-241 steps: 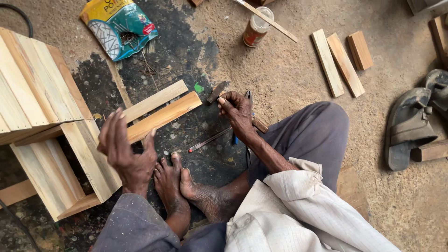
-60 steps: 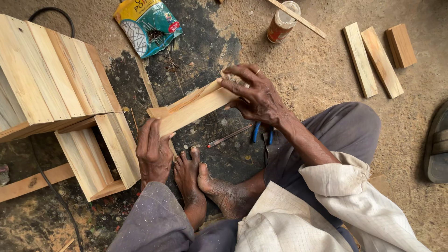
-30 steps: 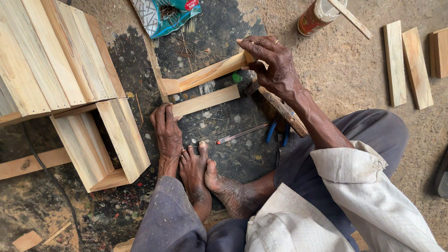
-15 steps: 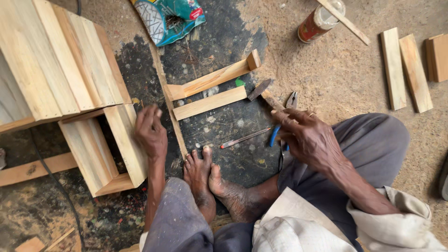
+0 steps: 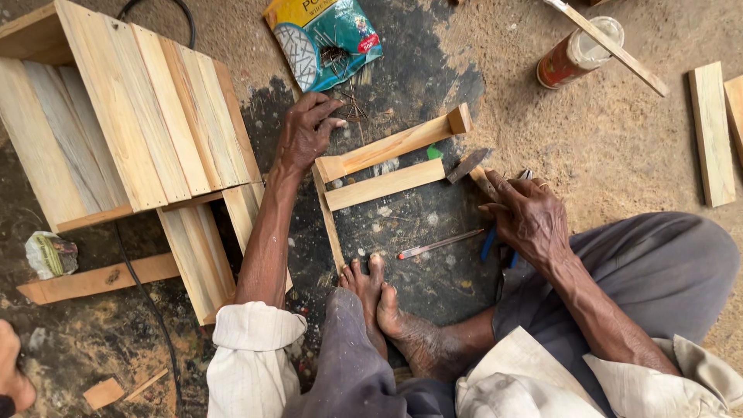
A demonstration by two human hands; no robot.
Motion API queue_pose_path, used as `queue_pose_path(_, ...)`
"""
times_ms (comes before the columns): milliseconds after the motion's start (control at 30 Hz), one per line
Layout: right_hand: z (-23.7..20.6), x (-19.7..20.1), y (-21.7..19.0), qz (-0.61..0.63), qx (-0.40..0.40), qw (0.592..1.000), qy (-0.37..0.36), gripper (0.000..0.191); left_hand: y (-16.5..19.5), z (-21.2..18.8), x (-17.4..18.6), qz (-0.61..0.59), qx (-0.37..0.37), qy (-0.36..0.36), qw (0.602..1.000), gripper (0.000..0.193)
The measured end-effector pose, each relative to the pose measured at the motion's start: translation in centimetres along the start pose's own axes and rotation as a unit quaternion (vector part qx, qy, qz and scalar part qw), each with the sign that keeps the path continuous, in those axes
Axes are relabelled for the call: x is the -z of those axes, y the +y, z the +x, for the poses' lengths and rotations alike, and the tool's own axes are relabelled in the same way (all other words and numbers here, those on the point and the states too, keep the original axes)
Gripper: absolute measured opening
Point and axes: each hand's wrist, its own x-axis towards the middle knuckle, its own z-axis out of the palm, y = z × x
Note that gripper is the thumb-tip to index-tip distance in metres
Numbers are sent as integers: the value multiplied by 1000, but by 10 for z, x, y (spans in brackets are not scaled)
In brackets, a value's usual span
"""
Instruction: The person assembles a small wooden frame by applying glue to the ends of wooden planks and joining them with nails. They use a hammer to drive the nails and a stick to spread the glue, working on the floor surrounded by wood pieces and tools.
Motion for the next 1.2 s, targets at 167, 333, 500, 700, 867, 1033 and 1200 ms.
queue_pose_path(167, 21, 3, -2, -2, -54, 998, -37, 57, -2, 23, -6, 50, -29, 7, 998, 24)
queue_pose_path(333, 26, 7, -3, 26, -23, 999, -26, 59, -1, 30, -11, 96, -50, 6, 994, 13)
queue_pose_path(500, 20, 10, 0, 31, -18, 999, -14, 57, 0, 31, -14, 145, -63, -17, 987, 10)
queue_pose_path(700, 16, 13, 3, 31, -23, 999, -34, 55, 4, 22, -13, 16, 42, -10, 999, 11)
queue_pose_path(867, 16, 13, 3, 44, -19, 998, -39, 53, 3, 15, -10, -46, 74, 63, 994, 20)
queue_pose_path(1033, 18, 14, 2, 24, -18, 998, -47, 52, -3, 6, -7, -104, 157, 89, 978, 23)
queue_pose_path(1200, 19, 15, 1, 31, -10, 999, -39, 51, -3, 0, -2, -115, 178, 109, 971, 25)
